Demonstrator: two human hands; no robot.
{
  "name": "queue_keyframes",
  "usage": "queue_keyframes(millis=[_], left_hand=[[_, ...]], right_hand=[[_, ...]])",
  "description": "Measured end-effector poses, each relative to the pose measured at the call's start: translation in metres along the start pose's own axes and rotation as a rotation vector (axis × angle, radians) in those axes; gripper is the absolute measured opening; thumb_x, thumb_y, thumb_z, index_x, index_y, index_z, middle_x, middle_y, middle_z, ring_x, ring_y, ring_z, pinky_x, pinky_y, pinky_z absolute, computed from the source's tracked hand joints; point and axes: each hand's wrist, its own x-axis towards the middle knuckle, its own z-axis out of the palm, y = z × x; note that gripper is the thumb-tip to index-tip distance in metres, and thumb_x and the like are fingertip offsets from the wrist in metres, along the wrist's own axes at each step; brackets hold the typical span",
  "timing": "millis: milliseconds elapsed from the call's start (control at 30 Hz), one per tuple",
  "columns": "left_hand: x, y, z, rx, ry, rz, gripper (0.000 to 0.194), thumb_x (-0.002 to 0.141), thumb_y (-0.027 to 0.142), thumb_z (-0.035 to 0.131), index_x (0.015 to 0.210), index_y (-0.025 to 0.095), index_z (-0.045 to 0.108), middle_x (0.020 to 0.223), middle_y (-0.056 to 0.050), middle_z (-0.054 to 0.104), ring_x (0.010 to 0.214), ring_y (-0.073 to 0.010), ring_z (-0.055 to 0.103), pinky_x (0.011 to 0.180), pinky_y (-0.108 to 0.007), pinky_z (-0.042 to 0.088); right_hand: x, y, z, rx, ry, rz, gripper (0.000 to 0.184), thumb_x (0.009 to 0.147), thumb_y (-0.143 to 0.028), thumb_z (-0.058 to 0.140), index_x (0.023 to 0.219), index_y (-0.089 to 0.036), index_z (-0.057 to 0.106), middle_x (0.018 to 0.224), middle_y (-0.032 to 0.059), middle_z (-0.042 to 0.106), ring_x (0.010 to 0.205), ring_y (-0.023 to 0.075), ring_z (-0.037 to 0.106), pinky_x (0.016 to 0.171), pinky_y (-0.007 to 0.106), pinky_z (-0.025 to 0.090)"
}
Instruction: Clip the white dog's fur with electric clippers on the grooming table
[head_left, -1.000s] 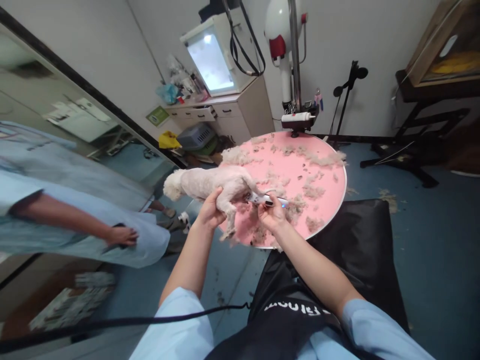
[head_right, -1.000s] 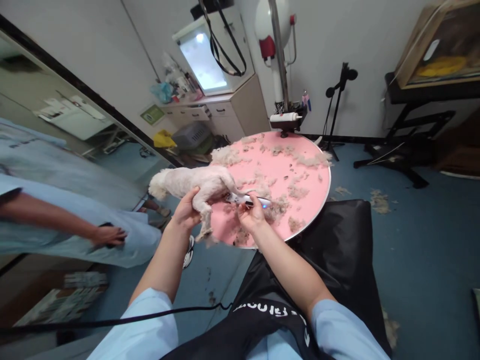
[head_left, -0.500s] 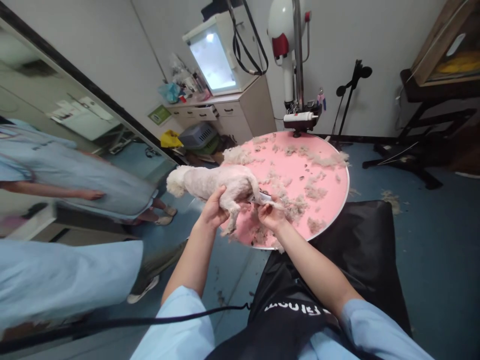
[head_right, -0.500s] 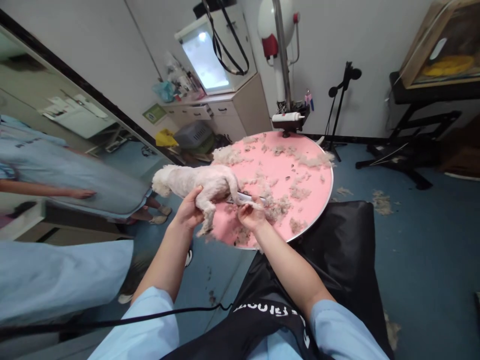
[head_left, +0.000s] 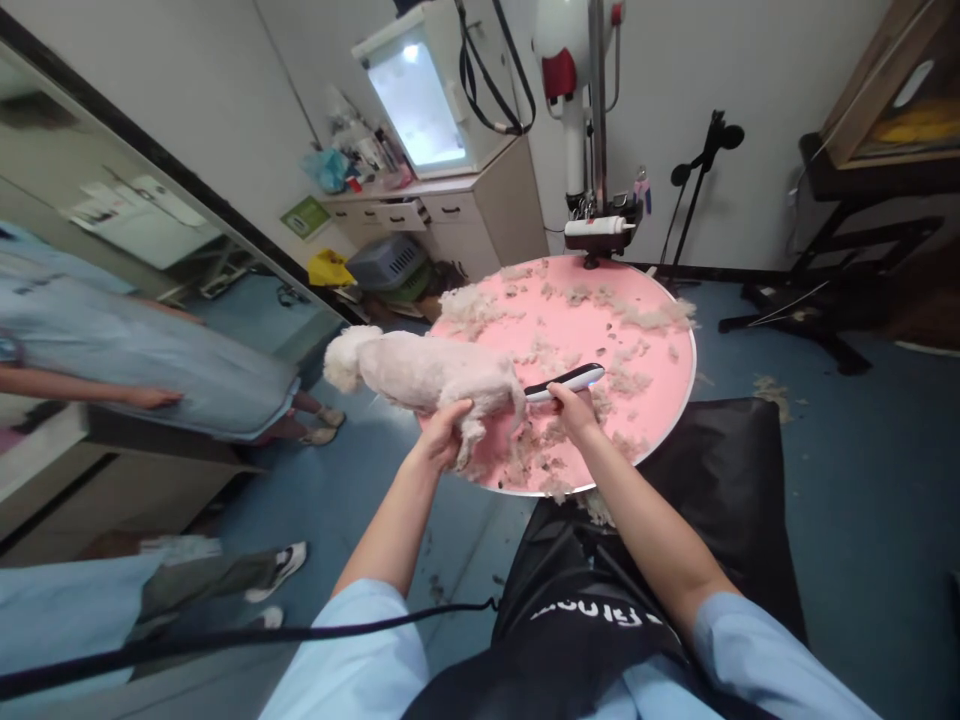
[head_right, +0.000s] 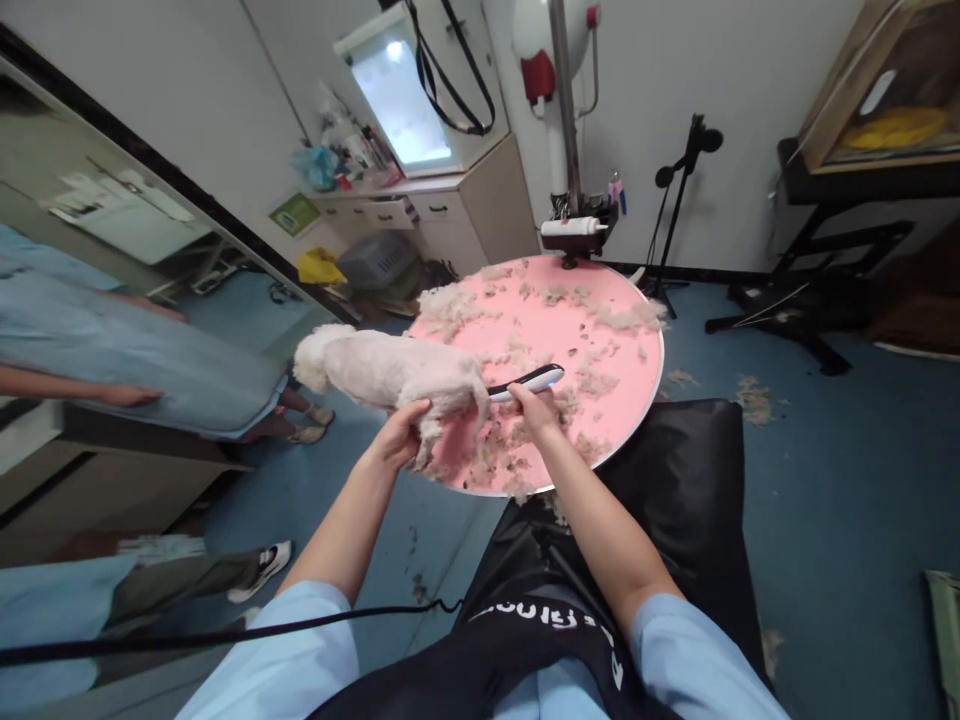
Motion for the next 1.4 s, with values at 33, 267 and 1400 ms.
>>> queue_keyframes(millis=[33,267,1400], left_hand=[[0.001,-0.004,0.0,0.022,-0.012,0.006,0.026,0.064,0.007,0.073,0.09,0.009,0.071,0.076,-0.005,0.076,0.06,-0.0154,0.069,0.054,-0.022,0.057],[0.012,-0.021,0.017,-0.033,-0.121,-0.042,0.023,0.064,0.014,0.079,0.084,0.013,0.068,0.07,-0.003,0.073,0.053,-0.0136,0.064,0.053,-0.023,0.054],[0.02,-0.067,0.044,-0.148,-0.009,0.035,0.026,0.055,0.013,0.084,0.076,0.014,0.069,0.069,0.002,0.071,0.059,-0.0106,0.063,0.062,-0.023,0.05]], right_hand=[[-0.001,-0.003,-0.005,-0.011,0.029,-0.017,0.025,0.058,-0.03,0.075,0.056,-0.021,0.051,0.042,-0.007,0.049,0.038,0.0077,0.042,0.036,0.02,0.034],[-0.041,-0.013,-0.015,-0.054,-0.087,-0.075,0.025,0.066,-0.042,0.073,0.066,-0.02,0.06,0.042,-0.0054,0.051,0.038,0.0113,0.046,0.04,0.025,0.039],[-0.07,-0.022,0.011,-0.694,0.032,-0.191,0.028,0.066,-0.047,0.075,0.067,-0.022,0.062,0.066,0.0035,0.069,0.064,0.0222,0.064,0.058,0.031,0.05]])
